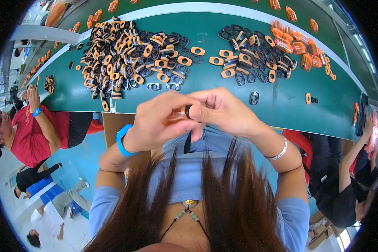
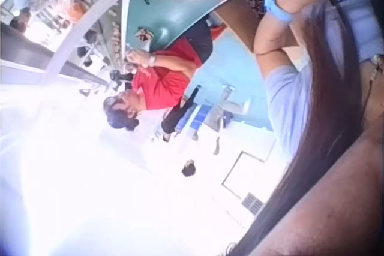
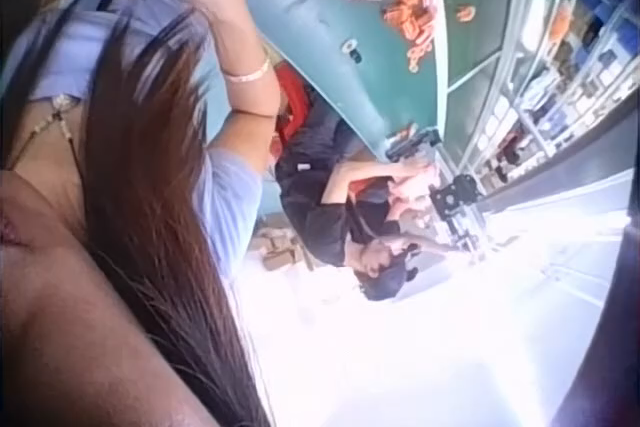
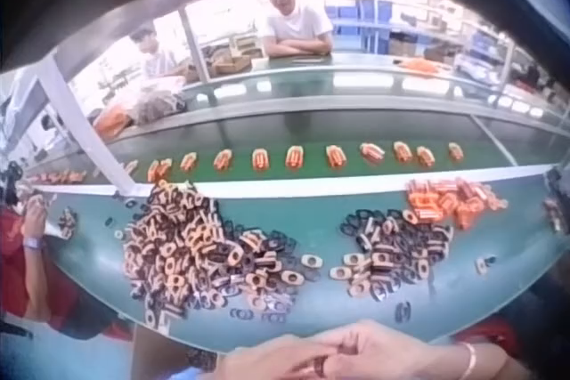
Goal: The person assembles small electronic components by fitting a black piece into an orange casing by hand.
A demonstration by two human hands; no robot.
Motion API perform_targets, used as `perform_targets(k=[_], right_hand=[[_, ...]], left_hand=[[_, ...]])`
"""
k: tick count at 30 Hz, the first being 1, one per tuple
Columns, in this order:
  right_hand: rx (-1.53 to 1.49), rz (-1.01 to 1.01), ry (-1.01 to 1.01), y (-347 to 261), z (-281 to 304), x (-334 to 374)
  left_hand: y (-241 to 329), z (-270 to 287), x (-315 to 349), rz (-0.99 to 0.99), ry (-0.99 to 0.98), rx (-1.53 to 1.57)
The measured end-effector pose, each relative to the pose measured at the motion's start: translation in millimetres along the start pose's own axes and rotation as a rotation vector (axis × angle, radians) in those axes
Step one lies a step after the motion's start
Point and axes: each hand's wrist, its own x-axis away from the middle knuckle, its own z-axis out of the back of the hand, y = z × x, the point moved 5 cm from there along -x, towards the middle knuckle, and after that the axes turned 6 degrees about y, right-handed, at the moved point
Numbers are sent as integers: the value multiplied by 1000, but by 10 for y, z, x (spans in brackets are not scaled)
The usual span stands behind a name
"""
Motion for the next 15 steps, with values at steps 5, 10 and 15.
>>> perform_targets(k=[5, 10, 15], right_hand=[[332, 364, 324, -273, -4, -116], [1059, 800, 349, -441, -143, -4], [925, 920, 434, -512, -287, 0]], left_hand=[[-265, -107, 23, 725, 136, 951], [-178, -104, 25, 954, 361, 1247], [-159, -153, 46, 817, 452, 1271]])
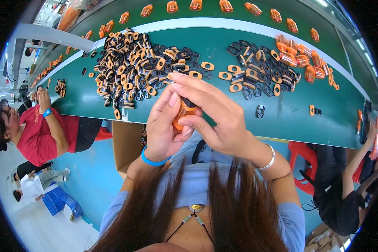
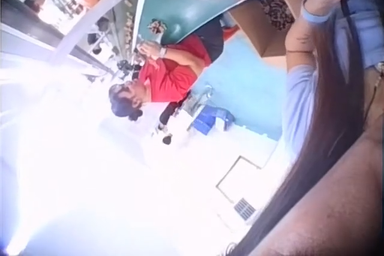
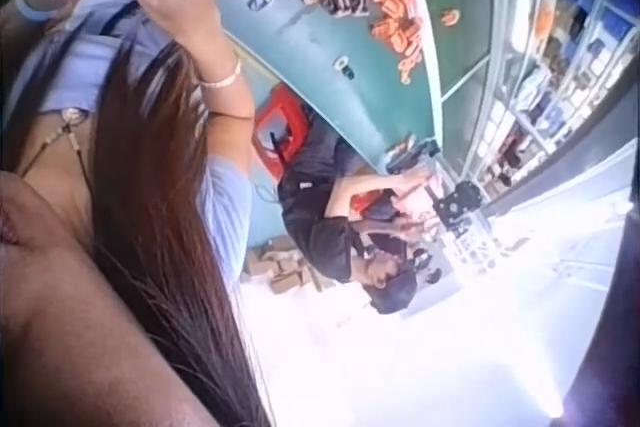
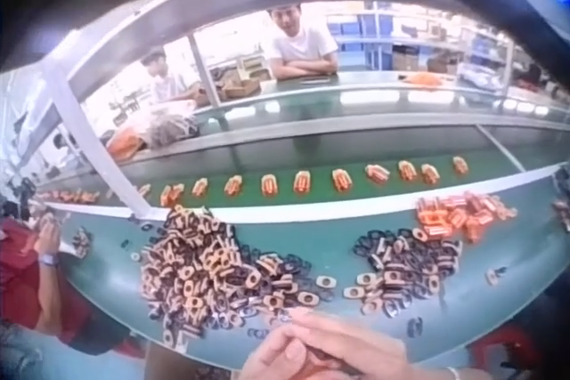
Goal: The person assembles small electronic components by fitting a black piece into an orange casing by hand.
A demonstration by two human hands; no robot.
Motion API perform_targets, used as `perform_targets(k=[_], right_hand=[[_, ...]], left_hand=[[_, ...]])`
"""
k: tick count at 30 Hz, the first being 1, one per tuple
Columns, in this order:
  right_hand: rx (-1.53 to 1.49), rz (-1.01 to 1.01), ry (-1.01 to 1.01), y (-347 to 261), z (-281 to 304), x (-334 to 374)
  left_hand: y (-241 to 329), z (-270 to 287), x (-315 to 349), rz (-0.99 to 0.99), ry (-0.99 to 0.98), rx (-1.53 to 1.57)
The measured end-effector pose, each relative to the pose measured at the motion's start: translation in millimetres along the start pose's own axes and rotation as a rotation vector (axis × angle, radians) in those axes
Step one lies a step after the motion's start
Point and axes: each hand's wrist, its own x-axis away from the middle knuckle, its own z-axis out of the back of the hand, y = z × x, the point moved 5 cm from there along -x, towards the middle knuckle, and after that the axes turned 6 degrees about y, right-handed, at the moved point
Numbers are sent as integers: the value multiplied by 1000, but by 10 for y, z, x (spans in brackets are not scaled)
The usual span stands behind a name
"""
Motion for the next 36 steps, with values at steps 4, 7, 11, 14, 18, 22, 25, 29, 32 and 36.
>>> perform_targets(k=[4, 7, 11, 14, 18, 22, 25, 29, 32, 36], right_hand=[[-28, 1, 15, -77, -46, -16], [-23, 27, 42, -132, -50, 0], [-32, 49, 75, -142, -55, -3], [-17, 43, 85, -121, -59, -2], [-68, -121, -47, 166, -63, -22], [-425, -346, 66, 222, -15, -27], [-559, -349, 58, 182, 12, -60], [-518, -360, 11, 201, -3, -35], [-395, -240, 58, 248, 22, -50], [125, -100, -99, 171, 128, -107]], left_hand=[[16, 5, 49, -71, 36, 5], [-3, -37, 82, -102, 50, 66], [-13, -66, 81, -159, 46, 68], [-33, -31, 40, -160, 50, 57], [-36, 77, -83, -105, -32, 104], [65, 10, -87, -109, -107, 43], [120, -13, -57, -111, -156, -27], [111, -1, -46, -138, -130, -33], [92, 6, -56, -175, -115, -146], [106, 132, 11, -374, -114, -411]])
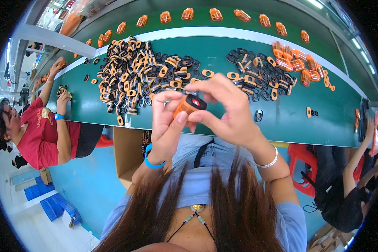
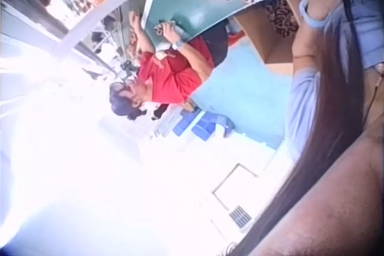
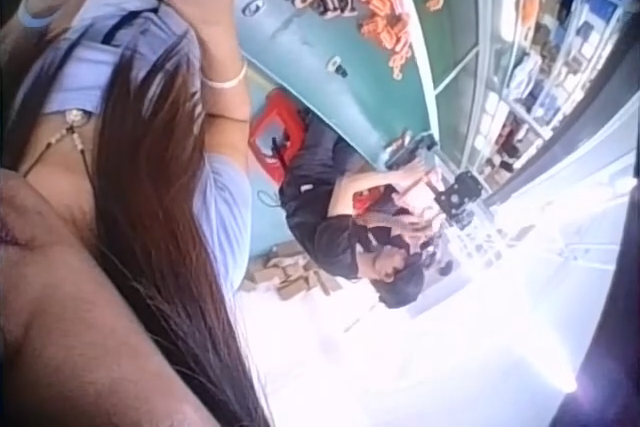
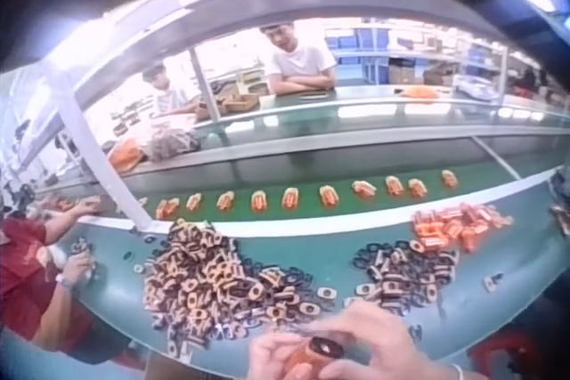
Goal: The person assembles small electronic components by fitting a black piece into an orange casing by hand.
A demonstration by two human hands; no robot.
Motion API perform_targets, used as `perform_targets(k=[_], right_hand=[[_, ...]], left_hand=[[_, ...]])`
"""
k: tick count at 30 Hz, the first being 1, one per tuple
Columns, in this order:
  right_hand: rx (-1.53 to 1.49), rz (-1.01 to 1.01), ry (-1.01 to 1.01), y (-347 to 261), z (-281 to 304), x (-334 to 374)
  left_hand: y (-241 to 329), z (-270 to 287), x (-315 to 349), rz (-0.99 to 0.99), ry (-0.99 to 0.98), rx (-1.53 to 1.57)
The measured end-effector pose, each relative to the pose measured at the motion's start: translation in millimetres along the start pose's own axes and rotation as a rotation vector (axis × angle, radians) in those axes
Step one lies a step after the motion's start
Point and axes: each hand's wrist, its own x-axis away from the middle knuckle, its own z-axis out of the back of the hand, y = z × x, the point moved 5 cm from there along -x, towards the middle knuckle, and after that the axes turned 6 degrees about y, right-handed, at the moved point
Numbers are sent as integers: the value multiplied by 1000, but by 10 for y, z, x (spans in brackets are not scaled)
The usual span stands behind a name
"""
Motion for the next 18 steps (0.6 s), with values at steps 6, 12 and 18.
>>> perform_targets(k=[6, 12, 18], right_hand=[[-261, -174, 95, 157, -30, 158], [-569, -393, 272, 441, 169, 106], [-923, -473, 364, 635, 504, 487]], left_hand=[[23, -251, 0, -32, -112, 15], [-234, -401, -317, 112, -170, 141], [-591, -626, -547, 172, -270, 162]])
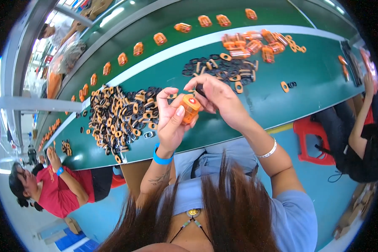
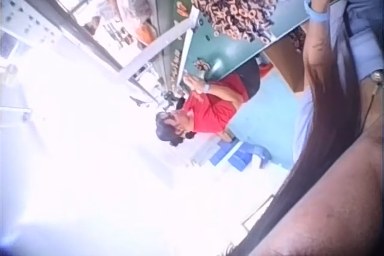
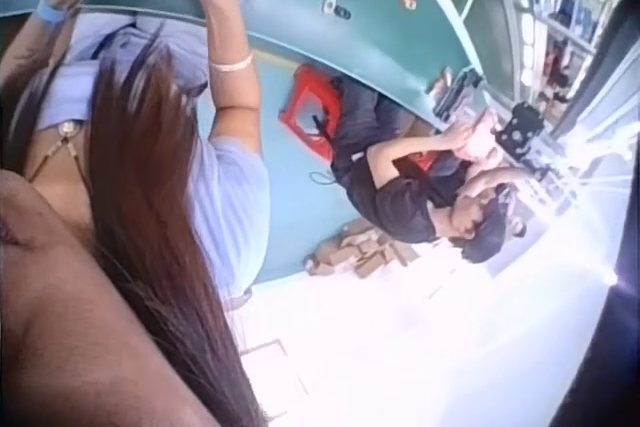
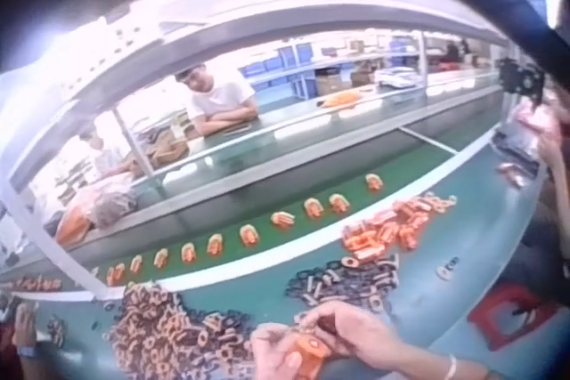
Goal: The person assembles small electronic components by fitting a black piece into an orange casing by hand.
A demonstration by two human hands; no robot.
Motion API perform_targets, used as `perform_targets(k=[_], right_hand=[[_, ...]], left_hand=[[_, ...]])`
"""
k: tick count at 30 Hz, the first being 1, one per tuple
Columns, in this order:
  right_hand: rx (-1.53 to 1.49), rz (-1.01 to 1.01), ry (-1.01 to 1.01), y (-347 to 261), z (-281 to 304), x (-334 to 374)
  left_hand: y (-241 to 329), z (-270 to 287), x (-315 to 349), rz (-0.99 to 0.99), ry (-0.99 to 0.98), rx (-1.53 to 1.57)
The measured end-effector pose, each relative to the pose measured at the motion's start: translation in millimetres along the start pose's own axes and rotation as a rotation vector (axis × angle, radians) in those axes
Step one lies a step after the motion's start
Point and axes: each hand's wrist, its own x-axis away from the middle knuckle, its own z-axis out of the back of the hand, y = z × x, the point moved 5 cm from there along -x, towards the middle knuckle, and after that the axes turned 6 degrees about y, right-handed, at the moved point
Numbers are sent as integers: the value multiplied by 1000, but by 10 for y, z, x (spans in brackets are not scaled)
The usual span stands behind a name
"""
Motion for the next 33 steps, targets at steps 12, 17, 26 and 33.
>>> perform_targets(k=[12, 17, 26, 33], right_hand=[[295, 204, 211, -386, 994, 558], [397, 244, 164, -571, 1309, 712], [369, 194, 66, -739, 1608, 778], [771, 181, 61, -897, 1590, 836]], left_hand=[[-861, -775, -600, 572, -293, 289], [-1043, -1116, -763, 744, -348, 174], [-1247, -1300, -837, 871, -424, 53], [-1310, -1274, -837, 869, -428, -72]])
